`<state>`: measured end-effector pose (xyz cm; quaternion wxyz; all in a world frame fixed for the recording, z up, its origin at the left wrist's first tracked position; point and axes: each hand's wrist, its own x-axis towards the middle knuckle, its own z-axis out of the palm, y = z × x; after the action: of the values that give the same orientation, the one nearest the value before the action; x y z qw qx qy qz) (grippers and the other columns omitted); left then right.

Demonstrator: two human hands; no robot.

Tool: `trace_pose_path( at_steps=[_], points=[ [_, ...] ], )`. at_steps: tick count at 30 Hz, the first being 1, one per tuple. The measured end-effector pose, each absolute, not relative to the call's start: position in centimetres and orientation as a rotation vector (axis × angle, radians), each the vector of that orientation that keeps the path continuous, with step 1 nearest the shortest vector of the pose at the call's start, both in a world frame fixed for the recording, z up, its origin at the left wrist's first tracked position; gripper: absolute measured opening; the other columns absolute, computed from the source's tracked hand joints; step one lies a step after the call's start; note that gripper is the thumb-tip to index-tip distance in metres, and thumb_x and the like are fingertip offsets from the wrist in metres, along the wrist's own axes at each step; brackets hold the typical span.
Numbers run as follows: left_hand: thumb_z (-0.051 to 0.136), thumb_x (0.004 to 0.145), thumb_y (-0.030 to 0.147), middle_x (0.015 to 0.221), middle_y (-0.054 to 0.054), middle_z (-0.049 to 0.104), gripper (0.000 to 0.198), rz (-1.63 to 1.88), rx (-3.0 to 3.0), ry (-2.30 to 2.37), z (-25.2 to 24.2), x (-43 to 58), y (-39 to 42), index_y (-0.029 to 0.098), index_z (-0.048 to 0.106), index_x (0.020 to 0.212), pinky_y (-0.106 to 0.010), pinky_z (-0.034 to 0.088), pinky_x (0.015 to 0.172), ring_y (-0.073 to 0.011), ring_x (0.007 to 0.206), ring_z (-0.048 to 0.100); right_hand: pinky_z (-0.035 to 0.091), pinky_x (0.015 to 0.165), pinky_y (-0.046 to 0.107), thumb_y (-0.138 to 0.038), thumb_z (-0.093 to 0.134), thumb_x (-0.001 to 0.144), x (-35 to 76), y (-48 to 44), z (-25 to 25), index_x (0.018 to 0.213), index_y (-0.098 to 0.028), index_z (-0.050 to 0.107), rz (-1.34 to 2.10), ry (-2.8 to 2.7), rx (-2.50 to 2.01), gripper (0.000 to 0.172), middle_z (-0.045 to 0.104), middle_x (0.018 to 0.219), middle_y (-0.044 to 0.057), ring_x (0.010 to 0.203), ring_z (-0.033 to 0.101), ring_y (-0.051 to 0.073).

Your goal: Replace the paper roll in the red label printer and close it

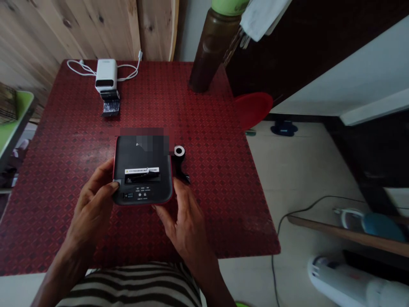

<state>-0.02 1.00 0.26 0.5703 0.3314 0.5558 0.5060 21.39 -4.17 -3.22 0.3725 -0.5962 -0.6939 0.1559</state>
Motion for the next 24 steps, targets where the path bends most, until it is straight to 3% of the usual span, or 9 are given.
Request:
trace_pose_path(
  at_steps=[9, 15, 19, 21, 24],
  points=[
    [0.083, 0.096, 0.036, 0.162, -0.008, 0.076, 0.059, 1.188, 0.827, 1.307, -0.2, 0.0, 1.3, 0.029, 0.075, 0.154, -0.059, 0.049, 0.132, -0.0362, 0.151, 0.070, 0.076, 0.103, 0.051, -0.040, 0.069, 0.118, 21.1, -3.6, -2.8, 0.165, -0.027, 0.055, 0.374, -1.777, -1.484, 0.051, 0.083, 0.142, 0.016, 0.127, 0.086, 0.032],
    [0.080, 0.104, 0.041, 0.166, -0.007, 0.073, 0.055, 1.170, 0.901, 1.290, -0.4, -0.6, 0.8, 0.031, 0.073, 0.158, -0.057, 0.049, 0.133, -0.0348, 0.154, 0.068, 0.076, 0.102, 0.052, -0.055, 0.068, 0.117, 23.2, -3.5, -0.3, 0.166, -0.024, 0.057, 0.353, -1.856, -1.503, 0.059, 0.084, 0.142, 0.017, 0.125, 0.086, 0.033],
    [0.082, 0.104, 0.046, 0.162, -0.008, 0.076, 0.056, 1.174, 0.958, 1.288, -0.3, -1.0, 0.8, 0.031, 0.074, 0.157, -0.052, 0.059, 0.122, -0.0339, 0.146, 0.074, 0.071, 0.111, 0.046, -0.032, 0.064, 0.120, 24.4, -1.0, 3.0, 0.152, -0.024, 0.070, 0.225, -1.902, -1.472, 0.033, 0.086, 0.139, 0.013, 0.127, 0.085, 0.028],
    [0.082, 0.104, 0.050, 0.161, -0.008, 0.077, 0.056, 1.165, 0.974, 1.309, -0.3, -1.1, 0.9, 0.029, 0.075, 0.156, -0.050, 0.061, 0.120, -0.0341, 0.145, 0.074, 0.068, 0.115, 0.046, -0.021, 0.061, 0.120, 24.0, 1.2, 3.8, 0.147, -0.024, 0.074, 0.186, -1.968, -1.417, 0.030, 0.087, 0.140, 0.012, 0.130, 0.083, 0.027],
    [0.082, 0.104, 0.054, 0.159, -0.009, 0.077, 0.058, 1.146, 0.953, 1.312, -0.4, -1.2, 0.8, 0.028, 0.075, 0.156, -0.050, 0.064, 0.115, -0.0362, 0.146, 0.073, 0.067, 0.110, 0.054, -0.021, 0.058, 0.119, 22.4, 4.3, 3.3, 0.141, -0.017, 0.077, 0.156, -2.069, -1.385, 0.029, 0.088, 0.135, 0.016, 0.124, 0.084, 0.032]
  ],
)
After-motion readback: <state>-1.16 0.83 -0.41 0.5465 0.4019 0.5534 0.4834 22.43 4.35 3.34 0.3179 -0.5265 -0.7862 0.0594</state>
